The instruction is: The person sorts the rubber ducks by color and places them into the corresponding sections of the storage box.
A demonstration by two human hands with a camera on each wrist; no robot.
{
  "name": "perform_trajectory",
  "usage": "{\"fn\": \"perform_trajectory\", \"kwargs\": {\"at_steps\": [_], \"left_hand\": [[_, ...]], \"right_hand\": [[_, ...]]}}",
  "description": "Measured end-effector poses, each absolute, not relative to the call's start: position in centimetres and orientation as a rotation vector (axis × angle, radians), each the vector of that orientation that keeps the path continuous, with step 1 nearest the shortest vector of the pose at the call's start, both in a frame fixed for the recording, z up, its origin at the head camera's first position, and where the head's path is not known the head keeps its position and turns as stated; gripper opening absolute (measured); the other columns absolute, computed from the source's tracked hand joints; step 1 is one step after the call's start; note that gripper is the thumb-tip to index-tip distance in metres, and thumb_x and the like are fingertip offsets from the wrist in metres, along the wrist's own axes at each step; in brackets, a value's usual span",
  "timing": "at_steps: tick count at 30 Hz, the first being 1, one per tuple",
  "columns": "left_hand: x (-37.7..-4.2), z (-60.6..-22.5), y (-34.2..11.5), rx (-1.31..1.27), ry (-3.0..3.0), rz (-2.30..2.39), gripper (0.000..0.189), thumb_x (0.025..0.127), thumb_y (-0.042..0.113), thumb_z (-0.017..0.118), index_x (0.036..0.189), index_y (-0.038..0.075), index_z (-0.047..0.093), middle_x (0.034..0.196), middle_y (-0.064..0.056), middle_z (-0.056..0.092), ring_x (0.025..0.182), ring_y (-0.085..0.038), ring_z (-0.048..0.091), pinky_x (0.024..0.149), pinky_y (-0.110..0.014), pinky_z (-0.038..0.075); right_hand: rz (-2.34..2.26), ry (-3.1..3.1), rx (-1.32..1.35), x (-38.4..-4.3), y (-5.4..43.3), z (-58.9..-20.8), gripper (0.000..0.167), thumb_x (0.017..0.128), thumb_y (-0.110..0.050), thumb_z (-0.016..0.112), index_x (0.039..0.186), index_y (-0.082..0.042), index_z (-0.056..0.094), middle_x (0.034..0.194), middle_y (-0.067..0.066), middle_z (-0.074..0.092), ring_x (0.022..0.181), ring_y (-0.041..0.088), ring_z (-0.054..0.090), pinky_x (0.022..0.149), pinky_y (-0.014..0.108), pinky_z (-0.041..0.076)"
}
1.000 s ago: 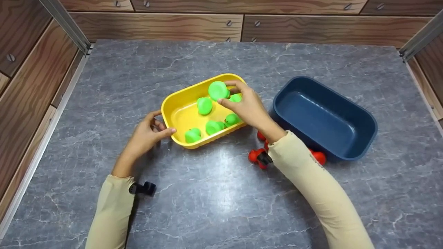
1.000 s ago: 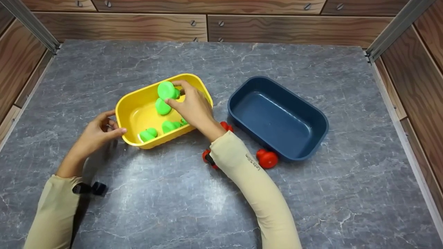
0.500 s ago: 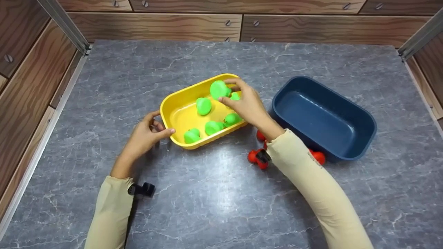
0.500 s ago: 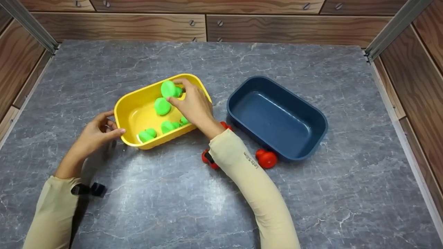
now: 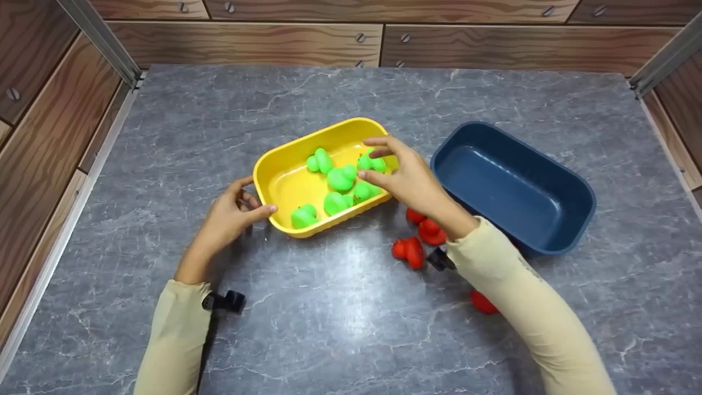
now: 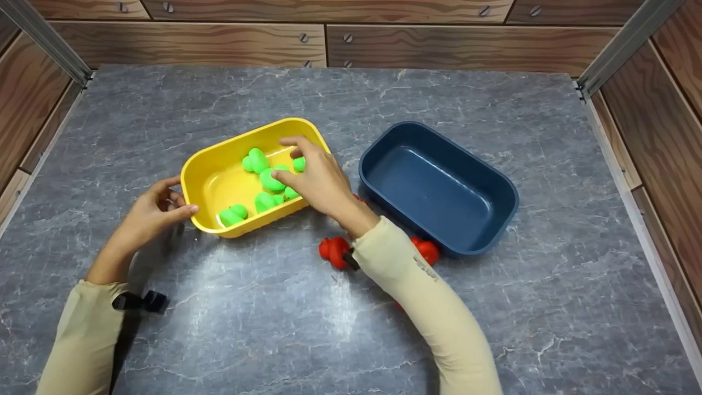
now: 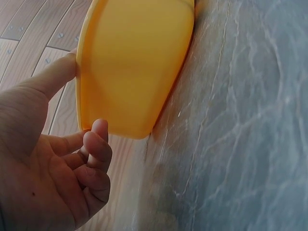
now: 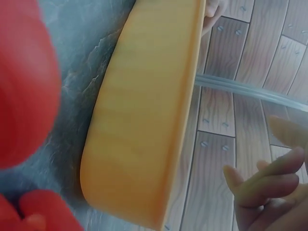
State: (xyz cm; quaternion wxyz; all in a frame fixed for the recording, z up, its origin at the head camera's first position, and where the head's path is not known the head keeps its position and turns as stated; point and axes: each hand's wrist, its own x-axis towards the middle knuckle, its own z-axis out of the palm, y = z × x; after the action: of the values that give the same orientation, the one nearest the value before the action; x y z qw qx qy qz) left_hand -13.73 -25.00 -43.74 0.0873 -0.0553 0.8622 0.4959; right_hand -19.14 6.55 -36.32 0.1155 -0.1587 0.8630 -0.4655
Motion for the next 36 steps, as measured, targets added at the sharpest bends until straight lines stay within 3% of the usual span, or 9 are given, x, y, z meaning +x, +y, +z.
{"fn": "perform_trajectory", "kwargs": {"at_steps": [4, 8, 13, 17, 26, 28, 31, 34, 36], "left_hand": [[-13.7, -43.7, -25.1, -0.170, 2.562, 1.477, 0.080, 0.082, 0.034, 0.076, 0.146, 0.006, 0.037, 0.096, -0.006, 0.053, 0.073, -0.013, 0.049, 0.054, -0.021, 0.044], [-13.6, -43.6, -25.1, -0.160, 2.575, 1.477, 0.080, 0.082, 0.033, 0.076, 0.146, 0.006, 0.037, 0.095, -0.006, 0.053, 0.074, -0.013, 0.048, 0.056, -0.020, 0.043], [-13.5, -43.5, -25.0, -0.150, 2.592, 1.475, 0.079, 0.082, 0.033, 0.076, 0.146, 0.006, 0.038, 0.095, -0.005, 0.053, 0.075, -0.012, 0.047, 0.059, -0.019, 0.042], [-13.5, -43.6, -25.1, -0.165, 2.576, 1.476, 0.079, 0.083, 0.034, 0.076, 0.146, 0.006, 0.037, 0.096, -0.006, 0.053, 0.075, -0.013, 0.048, 0.057, -0.020, 0.043], [-13.5, -43.5, -24.9, -0.167, 2.561, 1.492, 0.080, 0.083, 0.034, 0.076, 0.146, 0.007, 0.036, 0.096, -0.005, 0.052, 0.073, -0.012, 0.048, 0.056, -0.020, 0.043], [-13.5, -43.5, -24.9, -0.165, 2.560, 1.493, 0.080, 0.083, 0.034, 0.076, 0.146, 0.007, 0.036, 0.095, -0.005, 0.052, 0.072, -0.011, 0.047, 0.056, -0.020, 0.043], [-13.5, -43.5, -24.9, -0.160, 2.562, 1.495, 0.079, 0.083, 0.034, 0.076, 0.146, 0.007, 0.037, 0.095, -0.005, 0.053, 0.072, -0.011, 0.048, 0.056, -0.020, 0.043], [-13.6, -43.6, -24.9, -0.155, 2.564, 1.496, 0.079, 0.083, 0.033, 0.076, 0.146, 0.007, 0.037, 0.094, -0.005, 0.053, 0.071, -0.010, 0.048, 0.056, -0.020, 0.043], [-13.6, -43.6, -24.9, -0.154, 2.564, 1.495, 0.079, 0.083, 0.033, 0.076, 0.146, 0.007, 0.037, 0.094, -0.005, 0.053, 0.071, -0.010, 0.048, 0.055, -0.020, 0.043]], "right_hand": [[-1.339, 2.510, -0.531, -18.1, 7.6, -36.1, 0.058, 0.088, -0.028, 0.071, 0.139, -0.016, 0.048, 0.127, 0.010, 0.059, 0.090, 0.022, 0.060, 0.069, 0.029, 0.046], [-1.309, 2.507, -0.597, -17.1, 8.6, -36.1, 0.059, 0.087, -0.028, 0.072, 0.139, -0.015, 0.047, 0.125, 0.009, 0.059, 0.058, 0.017, 0.050, 0.058, 0.024, 0.045], [-1.260, 2.488, -0.646, -16.0, 10.0, -36.6, 0.060, 0.086, -0.030, 0.073, 0.139, -0.017, 0.047, 0.125, 0.011, 0.059, 0.046, 0.012, 0.042, 0.050, 0.021, 0.042], [-1.208, 2.487, -0.644, -15.3, 10.9, -37.1, 0.062, 0.085, -0.029, 0.074, 0.139, -0.017, 0.047, 0.125, 0.009, 0.059, 0.047, 0.010, 0.035, 0.049, 0.021, 0.035], [-1.099, 2.454, -0.653, -14.4, 12.5, -38.3, 0.063, 0.084, -0.031, 0.075, 0.138, -0.014, 0.048, 0.126, 0.011, 0.060, 0.051, 0.012, 0.039, 0.053, 0.021, 0.038], [-1.080, 2.439, -0.663, -14.3, 12.8, -38.6, 0.065, 0.084, -0.032, 0.075, 0.139, -0.014, 0.047, 0.127, 0.013, 0.060, 0.059, 0.016, 0.047, 0.059, 0.023, 0.042], [-1.061, 2.418, -0.661, -14.2, 13.2, -39.1, 0.065, 0.084, -0.033, 0.074, 0.140, -0.014, 0.046, 0.128, 0.014, 0.060, 0.085, 0.025, 0.060, 0.074, 0.032, 0.050], [-1.024, 2.416, -0.653, -14.0, 13.6, -39.4, 0.065, 0.084, -0.034, 0.074, 0.140, -0.014, 0.046, 0.128, 0.015, 0.060, 0.108, 0.028, 0.059, 0.085, 0.040, 0.049], [-0.993, 2.425, -0.657, -13.9, 13.7, -39.6, 0.067, 0.084, -0.035, 0.075, 0.140, -0.013, 0.046, 0.127, 0.015, 0.060, 0.102, 0.027, 0.059, 0.084, 0.039, 0.049]]}}
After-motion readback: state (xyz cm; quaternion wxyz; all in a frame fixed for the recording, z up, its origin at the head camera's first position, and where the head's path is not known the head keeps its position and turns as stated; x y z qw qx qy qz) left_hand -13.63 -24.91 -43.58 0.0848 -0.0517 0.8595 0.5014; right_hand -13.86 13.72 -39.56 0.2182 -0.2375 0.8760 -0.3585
